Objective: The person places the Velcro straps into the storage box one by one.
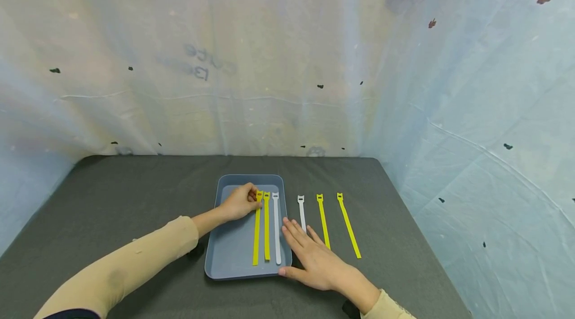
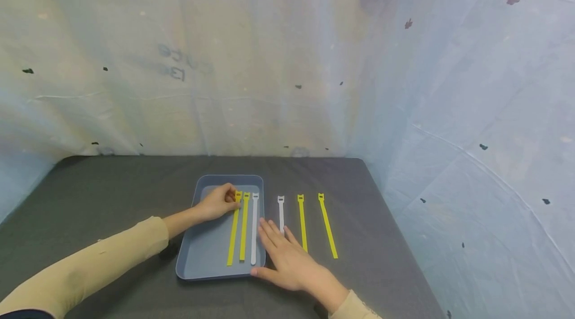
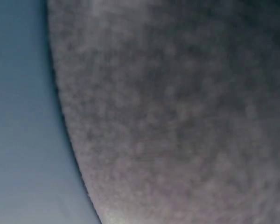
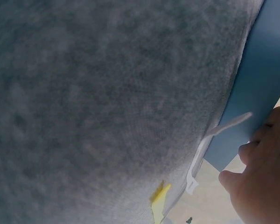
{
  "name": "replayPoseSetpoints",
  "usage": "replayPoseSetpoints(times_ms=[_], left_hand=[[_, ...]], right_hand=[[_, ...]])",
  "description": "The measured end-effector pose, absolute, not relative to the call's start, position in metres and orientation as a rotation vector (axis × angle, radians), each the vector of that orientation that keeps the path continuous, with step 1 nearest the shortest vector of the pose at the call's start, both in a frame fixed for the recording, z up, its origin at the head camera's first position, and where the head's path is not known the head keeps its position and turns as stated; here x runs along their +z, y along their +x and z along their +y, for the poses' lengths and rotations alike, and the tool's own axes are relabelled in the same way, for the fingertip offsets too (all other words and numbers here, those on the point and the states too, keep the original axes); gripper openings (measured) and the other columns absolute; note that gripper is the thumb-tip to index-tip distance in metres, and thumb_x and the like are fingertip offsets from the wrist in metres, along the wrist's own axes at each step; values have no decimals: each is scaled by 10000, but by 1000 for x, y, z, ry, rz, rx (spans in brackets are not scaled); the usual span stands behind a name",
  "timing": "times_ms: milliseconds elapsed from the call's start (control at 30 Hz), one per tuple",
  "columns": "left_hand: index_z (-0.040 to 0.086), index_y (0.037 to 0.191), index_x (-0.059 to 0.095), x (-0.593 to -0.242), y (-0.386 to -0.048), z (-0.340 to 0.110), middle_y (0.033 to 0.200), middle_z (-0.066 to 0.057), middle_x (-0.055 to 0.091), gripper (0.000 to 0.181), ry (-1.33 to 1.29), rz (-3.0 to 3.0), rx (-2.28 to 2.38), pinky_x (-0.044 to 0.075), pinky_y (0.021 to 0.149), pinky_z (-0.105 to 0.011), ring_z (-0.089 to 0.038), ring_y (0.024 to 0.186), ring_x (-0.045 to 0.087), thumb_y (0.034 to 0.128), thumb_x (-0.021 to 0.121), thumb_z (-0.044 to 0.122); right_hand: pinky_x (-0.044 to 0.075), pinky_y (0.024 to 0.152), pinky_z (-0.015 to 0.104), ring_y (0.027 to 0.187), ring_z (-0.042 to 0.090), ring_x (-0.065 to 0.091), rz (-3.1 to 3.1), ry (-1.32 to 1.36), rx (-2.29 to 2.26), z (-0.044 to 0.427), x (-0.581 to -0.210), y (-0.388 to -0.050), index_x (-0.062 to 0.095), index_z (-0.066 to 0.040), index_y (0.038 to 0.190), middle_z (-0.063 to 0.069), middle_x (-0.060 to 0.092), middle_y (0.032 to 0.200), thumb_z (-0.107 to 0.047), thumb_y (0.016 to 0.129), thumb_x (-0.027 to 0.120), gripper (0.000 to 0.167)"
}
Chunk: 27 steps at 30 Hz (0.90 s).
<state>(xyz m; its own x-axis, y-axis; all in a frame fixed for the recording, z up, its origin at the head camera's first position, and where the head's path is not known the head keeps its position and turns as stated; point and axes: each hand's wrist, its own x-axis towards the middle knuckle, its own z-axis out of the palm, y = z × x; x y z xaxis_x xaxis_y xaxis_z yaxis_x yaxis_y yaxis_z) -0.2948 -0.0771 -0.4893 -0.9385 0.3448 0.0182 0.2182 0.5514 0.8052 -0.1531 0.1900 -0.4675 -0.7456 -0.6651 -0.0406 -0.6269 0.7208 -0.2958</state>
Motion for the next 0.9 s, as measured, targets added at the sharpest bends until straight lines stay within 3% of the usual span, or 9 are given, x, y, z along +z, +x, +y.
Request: replayPoseSetpoints(times_ms=[233, 900], left_hand=[[-20, 1129, 616, -493, -299, -76, 944, -66, 636, 293, 532, 2695, 1248, 515, 752, -338, -179, 809, 582, 932, 790, 108], [-25, 1246, 559, -492, -297, -79, 1110, -115, 555, 437, 555, 2727, 1189, 517, 778, -348, -183, 851, 572, 939, 800, 171]], right_hand=[[180, 1252, 600, 1606, 260, 91, 2779, -1050, -400, 191, -468, -153, 177, -69, 1668, 59, 47, 1756, -676, 1029, 444, 921], [177, 1252, 604, 1606, 268, 93, 2778, -1044, -391, 189, -469, -154, 180, -72, 1669, 56, 46, 1757, -663, 1029, 466, 917]])
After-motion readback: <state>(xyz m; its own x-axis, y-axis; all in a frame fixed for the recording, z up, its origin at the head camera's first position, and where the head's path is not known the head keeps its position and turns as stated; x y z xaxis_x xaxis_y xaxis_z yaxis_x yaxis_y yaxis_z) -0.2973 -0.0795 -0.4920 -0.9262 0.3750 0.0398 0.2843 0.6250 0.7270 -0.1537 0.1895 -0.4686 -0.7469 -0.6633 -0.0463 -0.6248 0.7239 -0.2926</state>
